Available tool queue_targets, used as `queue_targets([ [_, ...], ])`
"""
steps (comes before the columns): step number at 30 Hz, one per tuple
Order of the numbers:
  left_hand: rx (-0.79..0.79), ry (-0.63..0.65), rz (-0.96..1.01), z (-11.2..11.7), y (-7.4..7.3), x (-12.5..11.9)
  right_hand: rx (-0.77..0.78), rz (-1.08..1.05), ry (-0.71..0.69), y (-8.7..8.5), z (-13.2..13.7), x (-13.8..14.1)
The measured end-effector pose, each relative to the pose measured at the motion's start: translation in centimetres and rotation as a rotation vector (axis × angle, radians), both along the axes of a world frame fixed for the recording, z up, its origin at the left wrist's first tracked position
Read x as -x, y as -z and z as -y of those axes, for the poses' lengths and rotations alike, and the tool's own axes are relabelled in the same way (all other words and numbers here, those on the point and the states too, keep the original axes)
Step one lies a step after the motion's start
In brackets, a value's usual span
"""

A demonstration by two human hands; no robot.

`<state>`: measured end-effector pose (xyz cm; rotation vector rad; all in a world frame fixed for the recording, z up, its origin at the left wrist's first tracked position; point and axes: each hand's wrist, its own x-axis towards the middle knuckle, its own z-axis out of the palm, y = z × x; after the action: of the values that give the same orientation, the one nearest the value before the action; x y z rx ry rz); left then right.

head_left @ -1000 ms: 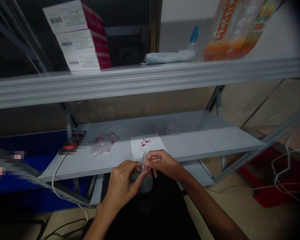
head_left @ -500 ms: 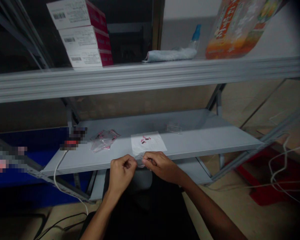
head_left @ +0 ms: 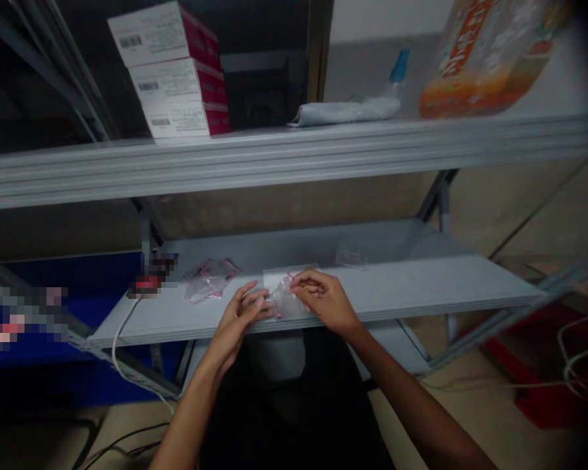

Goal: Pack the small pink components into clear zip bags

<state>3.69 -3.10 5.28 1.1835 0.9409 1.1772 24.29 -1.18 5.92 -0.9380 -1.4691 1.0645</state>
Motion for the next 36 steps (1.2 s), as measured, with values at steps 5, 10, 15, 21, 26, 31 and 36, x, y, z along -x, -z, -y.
queue_targets([
  [5,0.175,0.08,0.154,-3.0,1.5,-0.4,-0.001,-0.024,-0.041,-1.0,-3.8,0.4],
  [10,0.155,0.003,0.228,-5.9,1.9,-0.6,0.205,-0.103,-0.094,-0.3,-6.5,-0.3],
  [15,0.102,-0.079,0.166,-8.6,1.9,0.1,0.162,0.011,-0.077,1.2,-8.5,-0.8],
  [21,0.042,-0.213,0.122,-10.7,3.1,0.6,0.089,0.02,-0.05,2.9,-10.0,-0.6],
  [26,-0.06,-0.259,0.005,-12.1,3.1,0.4,0.08,0.023,-0.143,3.9,-10.8,-0.3],
  [31,-0.17,-0.269,-0.133,-13.2,1.8,-0.4,0.009,0.105,-0.099,5.2,-11.9,-0.9],
  [36,-0.264,-0.215,-0.205,-13.4,0.5,-1.7,-0.135,0.302,0.019,6.1,-12.2,-2.3],
])
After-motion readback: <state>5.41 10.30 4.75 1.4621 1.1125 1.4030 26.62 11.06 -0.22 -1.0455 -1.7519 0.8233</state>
